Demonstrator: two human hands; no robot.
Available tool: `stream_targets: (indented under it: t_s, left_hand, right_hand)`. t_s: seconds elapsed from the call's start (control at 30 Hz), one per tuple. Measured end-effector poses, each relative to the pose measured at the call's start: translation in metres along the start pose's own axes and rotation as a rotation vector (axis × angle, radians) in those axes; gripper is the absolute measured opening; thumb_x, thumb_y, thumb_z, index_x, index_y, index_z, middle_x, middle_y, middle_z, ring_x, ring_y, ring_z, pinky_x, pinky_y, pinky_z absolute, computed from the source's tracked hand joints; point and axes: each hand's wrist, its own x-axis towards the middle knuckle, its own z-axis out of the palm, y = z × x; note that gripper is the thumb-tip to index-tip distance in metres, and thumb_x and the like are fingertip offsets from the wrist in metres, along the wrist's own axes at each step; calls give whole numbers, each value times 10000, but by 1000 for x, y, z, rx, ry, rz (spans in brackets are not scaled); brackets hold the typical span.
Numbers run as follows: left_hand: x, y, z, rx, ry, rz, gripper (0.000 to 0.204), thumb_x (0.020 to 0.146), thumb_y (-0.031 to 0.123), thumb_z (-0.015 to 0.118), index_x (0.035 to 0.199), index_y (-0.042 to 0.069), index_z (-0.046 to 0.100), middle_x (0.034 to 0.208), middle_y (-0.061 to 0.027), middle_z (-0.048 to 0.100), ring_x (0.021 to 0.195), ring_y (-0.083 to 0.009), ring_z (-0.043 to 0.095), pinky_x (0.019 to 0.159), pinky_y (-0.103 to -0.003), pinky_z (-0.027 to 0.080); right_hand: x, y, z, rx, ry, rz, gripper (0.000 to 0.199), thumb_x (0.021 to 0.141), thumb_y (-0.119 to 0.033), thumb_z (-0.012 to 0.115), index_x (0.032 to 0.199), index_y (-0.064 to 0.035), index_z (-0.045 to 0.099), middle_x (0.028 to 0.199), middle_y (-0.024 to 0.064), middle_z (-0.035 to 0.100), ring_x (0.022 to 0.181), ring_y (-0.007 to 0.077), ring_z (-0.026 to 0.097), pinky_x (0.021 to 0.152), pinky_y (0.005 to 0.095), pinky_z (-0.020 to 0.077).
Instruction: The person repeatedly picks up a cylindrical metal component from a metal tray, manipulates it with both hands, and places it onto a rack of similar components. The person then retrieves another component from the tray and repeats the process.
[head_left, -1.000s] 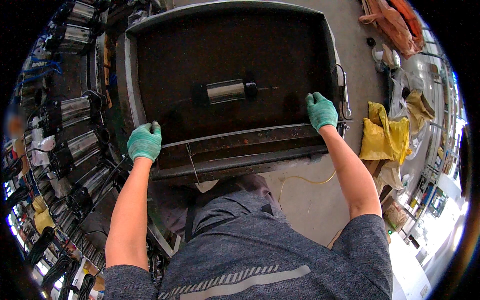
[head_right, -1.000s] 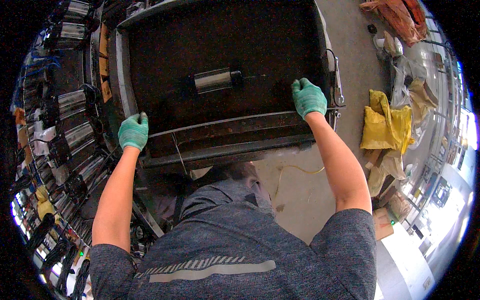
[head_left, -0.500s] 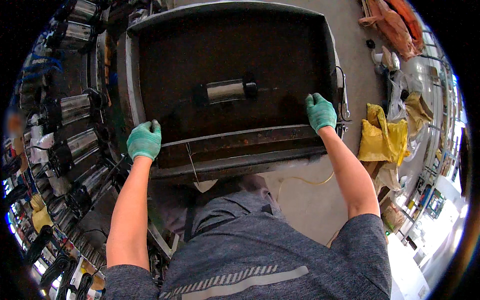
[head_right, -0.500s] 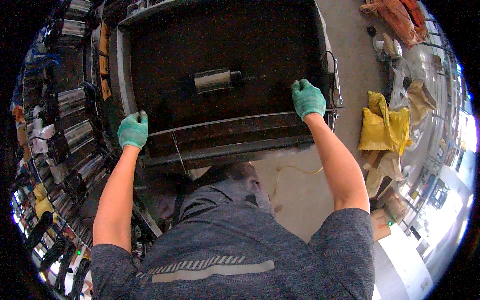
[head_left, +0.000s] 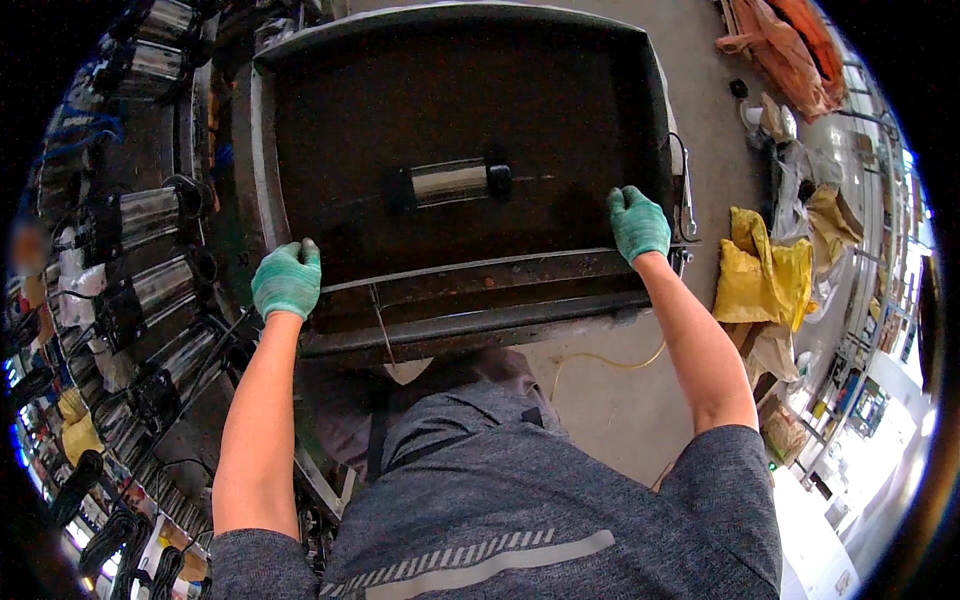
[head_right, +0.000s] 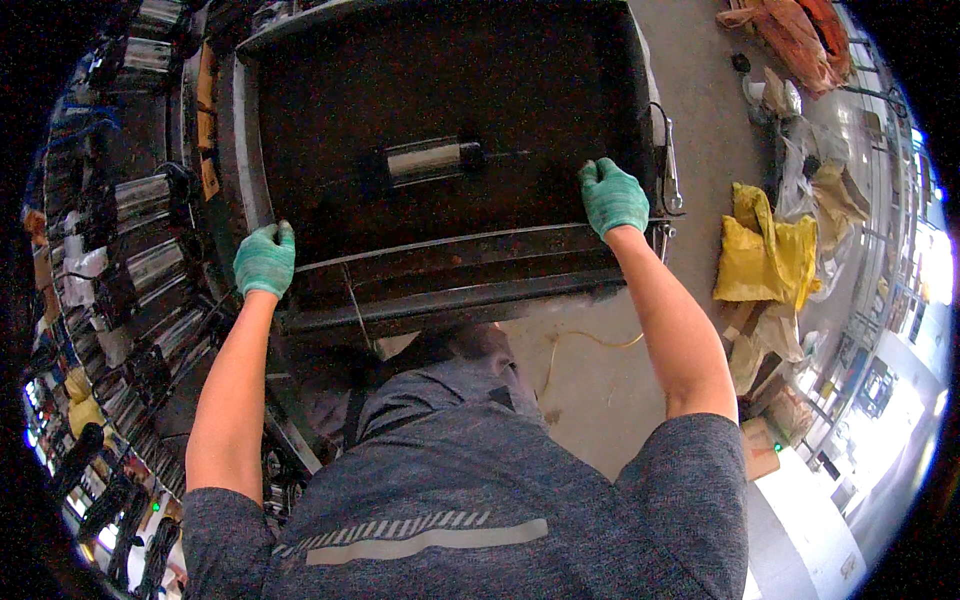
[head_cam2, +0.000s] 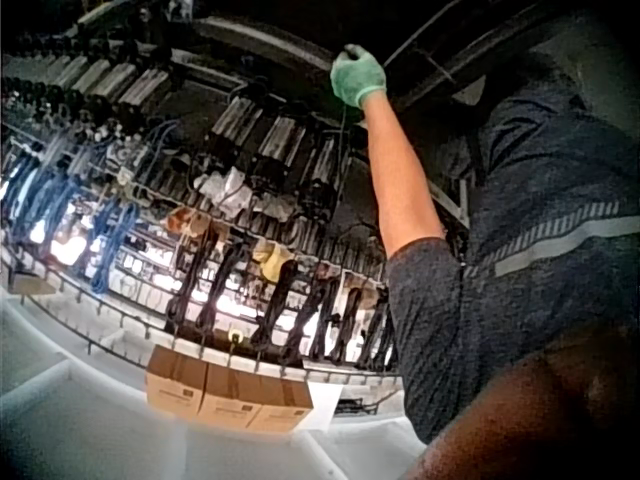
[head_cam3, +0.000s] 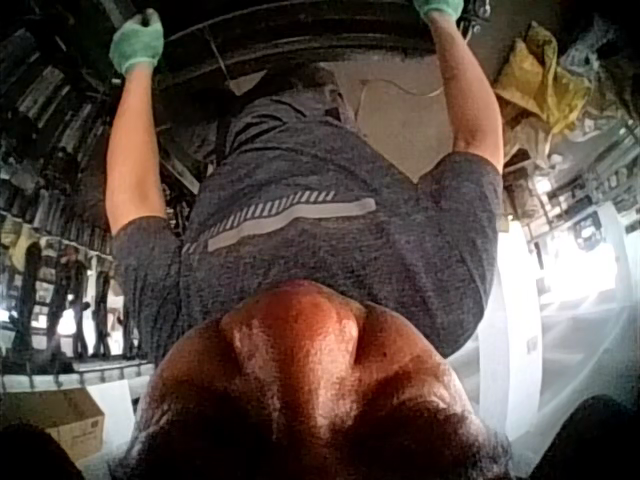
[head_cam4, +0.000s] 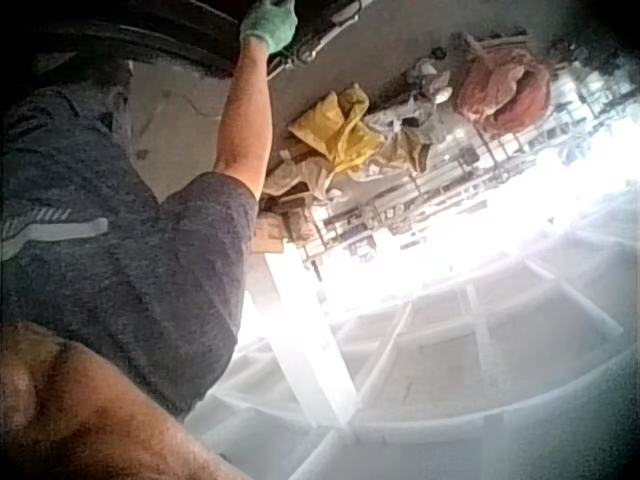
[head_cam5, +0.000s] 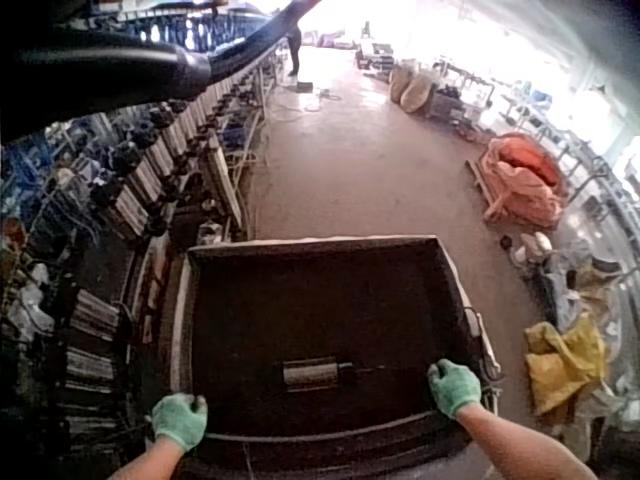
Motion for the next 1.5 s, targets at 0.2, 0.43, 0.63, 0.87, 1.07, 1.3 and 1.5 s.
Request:
stream_targets:
  t_s: [0.2, 0.43, 0.63, 0.87, 1.07, 1.3, 1.5]
  left_hand:
    - [0, 1, -1, -21, 3, -10, 457, 1021, 466, 493, 948, 109, 768, 1010, -191, 734, 952, -429, 690, 830, -521, 551]
    - [1, 1, -2, -11, -17, -21, 461, 1023, 466, 493, 949, 100, 763, 1023, -197, 732, 963, -428, 689, 839, -523, 551]
    - [0, 2, -3, -20, -15, -12, 455, 1027, 457, 494, 938, 100, 762, 1010, -199, 732, 951, -431, 688, 828, -526, 549]
    - [-1, 2, -5, -17, -37, -8, 457, 1027, 455, 494, 920, 96, 755, 1002, -196, 729, 945, -432, 685, 825, -526, 545]
    - [-3, -1, -5, -53, -4, -1, 456, 1029, 452, 490, 915, 95, 751, 1019, -183, 729, 963, -429, 683, 828, -522, 547]
    - [-1, -1, -11, -59, -69, 11, 482, 1040, 474, 449, 961, 98, 740, 1114, -164, 728, 1024, -404, 686, 890, -507, 549]
    - [-2, -4, -15, -104, -89, 14, 482, 1027, 495, 490, 1025, 81, 737, 1127, -177, 727, 1028, -404, 688, 887, -500, 554]
  right_hand:
    - [1, 2, 4, -4, 29, -2, 417, 1026, -501, 482, 1131, -148, 680, 1075, 222, 727, 1050, 473, 665, 887, 560, 532]
    - [2, 2, 4, 3, 4, -9, 419, 1031, -502, 475, 1135, -153, 683, 1074, 223, 727, 1045, 476, 664, 879, 563, 534]
    - [0, 1, 3, 0, 28, -14, 419, 1031, -500, 473, 1110, -148, 686, 1049, 233, 724, 1026, 484, 664, 864, 573, 535]
    - [-2, 0, 2, 23, 42, -21, 425, 1026, -504, 479, 1091, -138, 686, 1030, 238, 723, 1021, 479, 663, 857, 576, 529]
    - [-4, -4, -2, 31, 39, 1, 432, 1018, -506, 495, 1101, -128, 687, 1052, 234, 722, 1039, 486, 655, 865, 571, 525]
    - [5, 8, 11, -1, 54, -77, 425, 1022, -485, 511, 1175, -118, 661, 1110, 244, 718, 1058, 480, 661, 880, 569, 522]
    - [-9, -95, -4, -119, -143, -332, 505, 1031, -446, 538, 1356, -60, 517, 1136, 293, 702, 1076, 506, 654, 884, 575, 524]
